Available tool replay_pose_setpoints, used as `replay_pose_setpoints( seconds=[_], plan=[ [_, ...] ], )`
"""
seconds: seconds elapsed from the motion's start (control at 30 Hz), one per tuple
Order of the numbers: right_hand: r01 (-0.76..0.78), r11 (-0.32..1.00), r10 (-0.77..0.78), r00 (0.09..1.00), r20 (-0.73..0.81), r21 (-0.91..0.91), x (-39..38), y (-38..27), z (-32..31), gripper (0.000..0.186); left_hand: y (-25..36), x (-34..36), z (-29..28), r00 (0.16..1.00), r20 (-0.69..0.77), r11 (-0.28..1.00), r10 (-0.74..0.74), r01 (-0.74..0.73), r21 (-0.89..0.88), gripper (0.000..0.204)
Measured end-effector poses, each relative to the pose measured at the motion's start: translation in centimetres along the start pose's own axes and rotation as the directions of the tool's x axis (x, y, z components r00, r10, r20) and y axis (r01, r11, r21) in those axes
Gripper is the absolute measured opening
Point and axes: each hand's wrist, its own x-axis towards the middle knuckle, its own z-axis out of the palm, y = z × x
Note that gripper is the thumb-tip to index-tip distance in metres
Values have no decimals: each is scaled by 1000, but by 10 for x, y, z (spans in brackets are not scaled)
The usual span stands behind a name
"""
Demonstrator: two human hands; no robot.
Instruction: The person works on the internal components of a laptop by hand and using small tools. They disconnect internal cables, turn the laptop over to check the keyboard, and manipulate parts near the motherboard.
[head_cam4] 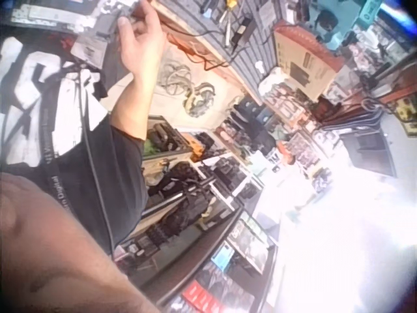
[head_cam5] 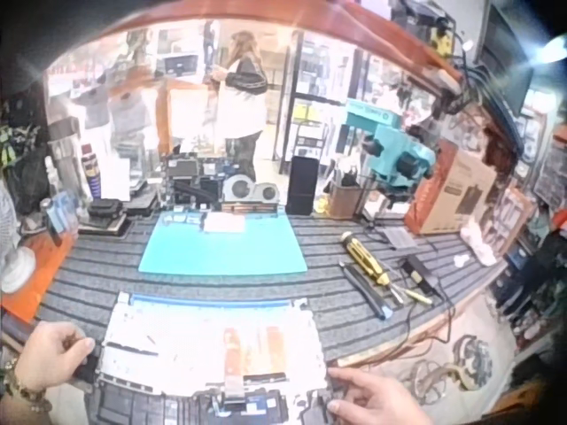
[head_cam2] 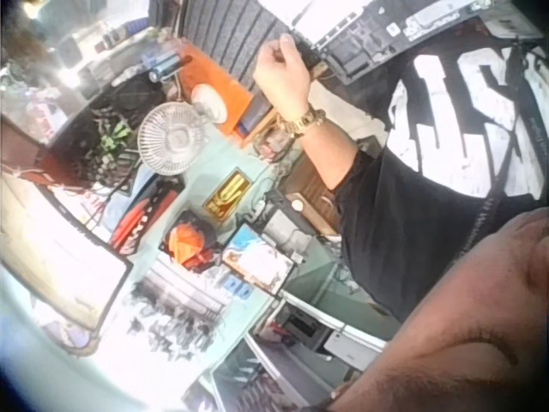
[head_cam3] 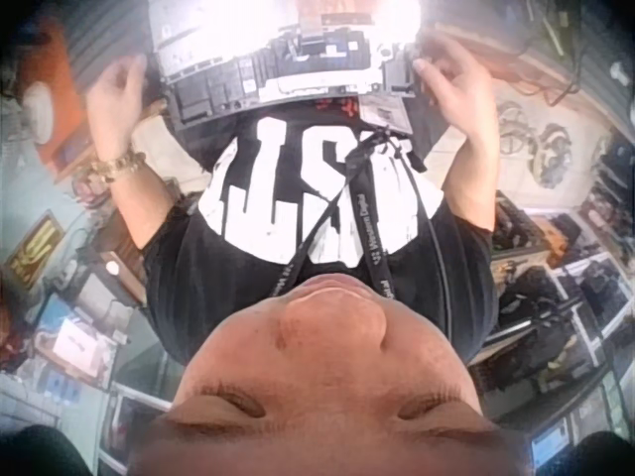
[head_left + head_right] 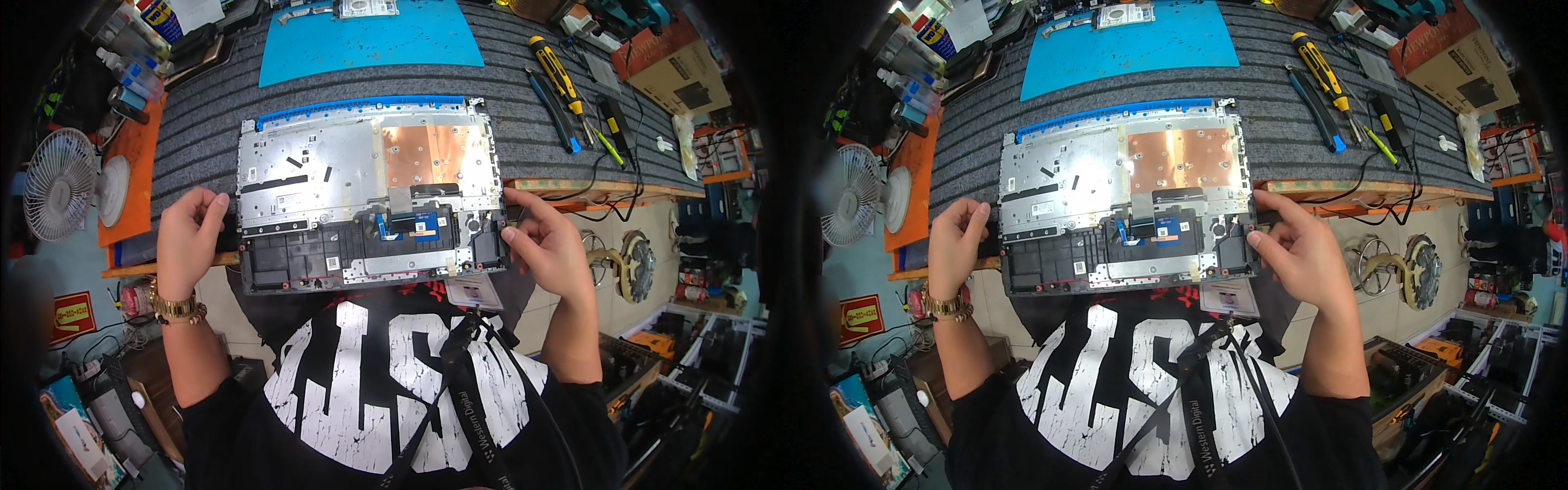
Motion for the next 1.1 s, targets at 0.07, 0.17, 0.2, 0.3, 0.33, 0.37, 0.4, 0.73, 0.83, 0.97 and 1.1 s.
replay_pose_setpoints(
  seconds=[0.07, 0.17, 0.2, 0.3, 0.33, 0.37, 0.4, 0.73, 0.83, 0.97, 1.1],
  plan=[
    [2, 1000, -2, 1000, -3, -8, 1, -1, 0, 62, 0, -7, 5, 1000, 24, 998, -20, 21, -52, 34],
    [39, 998, -39, 999, -14, -43, 3, 1, 1, 63, 1, -15, 12, 999, 42, 998, -8, 11, -61, 36],
    [56, 997, -57, 998, -17, -59, 4, 2, 1, 63, 1, -17, 14, 998, 54, 996, -28, 32, -82, 35],
    [8, 999, -10, 999, -53, -40, 4, 6, 2, 62, -2, -22, 20, 1000, 16, 992, -14, 16, -123, 32],
    [23, 999, -24, 998, -62, -26, 5, 7, 3, 62, -4, -23, 21, 998, 44, 985, -38, 45, -166, 29],
    [39, 999, -39, 997, -68, -10, 5, 8, 3, 62, -7, -25, 23, 999, 29, 976, -18, 24, -218, 25],
    [17, 1000, -18, 997, -77, -4, 6, 9, 4, 62, -9, -27, 24, 999, 33, 968, -28, 35, -249, 23],
    [39, 998, -34, 995, -96, 50, 10, 19, -2, 58, -17, -43, 25, 994, 109, 802, 5, 61, -594, 10],
    [26, 999, -20, 994, -108, 47, 13, 22, -3, 57, -14, -44, 23, 993, 115, 779, 19, 58, -624, 9],
    [47, 998, -42, 993, -107, 44, 15, 24, -5, 56, -12, -46, 23, 995, 97, 767, 36, 35, -640, 9],
    [112, 991, -103, 986, -130, 72, 16, 31, -2, 54, -10, -47, 20, 991, 131, 744, 39, 59, -665, 12]
  ],
)
